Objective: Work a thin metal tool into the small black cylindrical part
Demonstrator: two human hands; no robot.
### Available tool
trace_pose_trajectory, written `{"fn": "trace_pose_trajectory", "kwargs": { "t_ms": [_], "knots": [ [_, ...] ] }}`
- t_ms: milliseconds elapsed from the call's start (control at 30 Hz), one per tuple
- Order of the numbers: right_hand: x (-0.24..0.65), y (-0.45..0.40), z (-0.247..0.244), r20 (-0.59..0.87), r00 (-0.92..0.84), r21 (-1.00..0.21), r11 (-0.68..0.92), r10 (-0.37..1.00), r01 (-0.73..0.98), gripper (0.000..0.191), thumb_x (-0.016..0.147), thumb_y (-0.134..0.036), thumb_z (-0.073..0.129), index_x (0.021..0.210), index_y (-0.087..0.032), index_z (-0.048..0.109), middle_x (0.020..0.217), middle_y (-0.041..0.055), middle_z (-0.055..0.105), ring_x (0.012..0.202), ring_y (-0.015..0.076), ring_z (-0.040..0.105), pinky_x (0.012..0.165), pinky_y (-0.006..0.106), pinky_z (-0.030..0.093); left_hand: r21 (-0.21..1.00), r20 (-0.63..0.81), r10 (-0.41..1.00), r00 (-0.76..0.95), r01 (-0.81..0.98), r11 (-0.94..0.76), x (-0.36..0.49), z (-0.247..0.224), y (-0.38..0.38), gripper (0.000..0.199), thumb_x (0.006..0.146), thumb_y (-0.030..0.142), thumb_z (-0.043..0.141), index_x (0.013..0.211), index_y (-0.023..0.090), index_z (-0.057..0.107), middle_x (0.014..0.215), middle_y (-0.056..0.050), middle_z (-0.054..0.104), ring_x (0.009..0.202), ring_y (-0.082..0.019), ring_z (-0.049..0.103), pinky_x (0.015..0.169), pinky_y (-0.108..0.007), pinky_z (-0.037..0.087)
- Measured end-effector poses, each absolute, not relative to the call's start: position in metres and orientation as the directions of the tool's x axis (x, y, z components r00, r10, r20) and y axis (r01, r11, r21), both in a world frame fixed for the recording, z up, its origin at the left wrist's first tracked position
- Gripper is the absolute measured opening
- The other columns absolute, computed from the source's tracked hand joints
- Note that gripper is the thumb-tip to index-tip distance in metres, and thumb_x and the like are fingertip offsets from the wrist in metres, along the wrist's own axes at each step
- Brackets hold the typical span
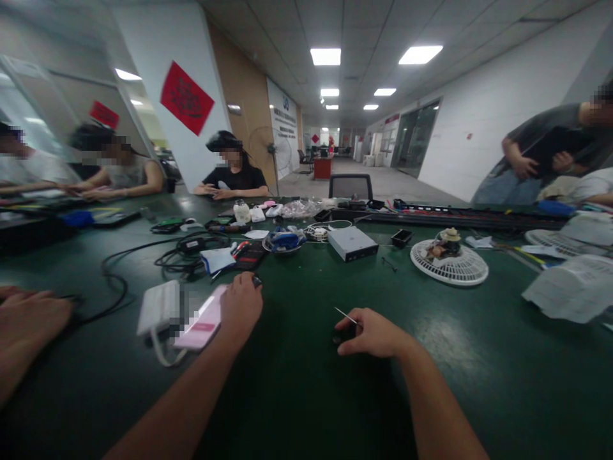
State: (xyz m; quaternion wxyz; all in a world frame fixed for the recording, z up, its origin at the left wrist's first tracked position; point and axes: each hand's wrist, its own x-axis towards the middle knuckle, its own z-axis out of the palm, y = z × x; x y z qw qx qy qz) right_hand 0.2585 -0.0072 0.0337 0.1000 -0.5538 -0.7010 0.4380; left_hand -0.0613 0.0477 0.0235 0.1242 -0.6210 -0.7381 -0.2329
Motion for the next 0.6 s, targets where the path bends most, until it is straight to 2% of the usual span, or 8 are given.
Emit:
{"fn": "trace_pose_trajectory", "kwargs": {
  "t_ms": [67,133,200,333,400,467,533,600],
  "knots": [
    [0.26,-0.004,0.027,-0.329,-0.391,-0.746,0.018,0.859,0.666,0.052,0.07,-0.04,0.084,0.117,-0.022,0.072,0.085,0.0014,0.064,0.075,0.0155,0.059,0.063,0.026,0.044,0.212,0.514,0.841,-0.171,0.975,0.068,-0.056,0.027,0.044,0.022,0.096,0.023,0.052,0.117,0.016,0.053,0.113,-0.01,0.063,0.108,-0.028,0.061,0.095,-0.043,0.045],
    [0.26,0.002,0.018,-0.3,-0.401,-0.765,0.033,0.865,0.644,0.036,0.071,-0.033,0.083,0.103,-0.02,0.075,0.085,0.0017,0.066,0.073,0.0146,0.06,0.062,0.024,0.044,0.25,0.547,0.83,-0.105,0.967,-0.042,-0.048,0.029,0.038,0.024,0.095,0.022,0.055,0.118,0.016,0.053,0.115,-0.011,0.063,0.11,-0.027,0.06,0.097,-0.041,0.045],
    [0.259,0.006,0.011,-0.31,-0.378,-0.792,-0.017,0.872,0.61,0.024,0.074,-0.03,0.079,0.094,-0.017,0.074,0.08,0.0016,0.067,0.067,0.0137,0.06,0.057,0.024,0.043,0.292,0.559,0.828,-0.033,0.943,-0.16,-0.035,0.027,0.03,0.023,0.095,0.022,0.055,0.118,0.017,0.053,0.116,-0.01,0.062,0.109,-0.025,0.06,0.096,-0.039,0.046],
    [0.255,0.008,0.012,-0.319,-0.363,-0.834,-0.077,0.876,0.547,0.032,0.077,-0.035,0.077,0.101,-0.015,0.072,0.078,0.0021,0.068,0.057,0.0114,0.058,0.053,0.024,0.043,0.348,0.509,0.853,0.115,0.879,-0.326,-0.009,0.014,0.019,0.025,0.097,0.02,0.052,0.122,0.018,0.052,0.119,-0.009,0.061,0.108,-0.022,0.061,0.094,-0.036,0.048],
    [0.252,0.005,0.017,-0.325,-0.368,-0.846,-0.094,0.871,0.525,0.045,0.075,-0.042,0.078,0.112,-0.017,0.071,0.09,0.0038,0.07,0.057,0.0108,0.058,0.054,0.024,0.044,0.3,0.463,0.857,0.227,0.87,-0.392,0.001,0.008,0.018,0.027,0.097,0.019,0.051,0.124,0.018,0.053,0.122,-0.009,0.061,0.11,-0.022,0.06,0.096,-0.036,0.048],
    [0.249,0.003,0.022,-0.315,-0.349,-0.8,-0.05,0.883,0.597,0.053,0.068,-0.045,0.084,0.112,-0.019,0.072,0.092,0.0039,0.069,0.062,0.0125,0.06,0.054,0.025,0.044,0.234,0.396,0.851,0.346,0.858,-0.458,0.008,0.003,0.021,0.03,0.097,0.017,0.05,0.127,0.019,0.053,0.121,-0.008,0.061,0.109,-0.022,0.06,0.094,-0.037,0.048],
    [0.245,0.002,0.023,-0.21,-0.326,-0.716,0.082,0.922,0.694,0.043,0.063,-0.045,0.087,0.099,-0.023,0.077,0.092,0.0034,0.069,0.074,0.0162,0.062,0.06,0.025,0.045,0.189,0.337,0.851,0.401,0.857,-0.479,0.013,0.001,0.026,0.032,0.096,0.016,0.051,0.127,0.019,0.054,0.118,-0.007,0.063,0.107,-0.023,0.059,0.092,-0.038,0.048],
    [0.242,0.003,0.022,-0.125,-0.353,-0.66,0.188,0.927,0.727,0.03,0.068,-0.044,0.084,0.091,-0.026,0.078,0.092,0.0021,0.069,0.079,0.0175,0.063,0.064,0.026,0.046,0.167,0.305,0.863,0.402,0.87,-0.464,0.017,0.001,0.031,0.03,0.095,0.016,0.051,0.125,0.018,0.056,0.115,-0.008,0.063,0.106,-0.024,0.059,0.092,-0.039,0.047]
  ]
}}
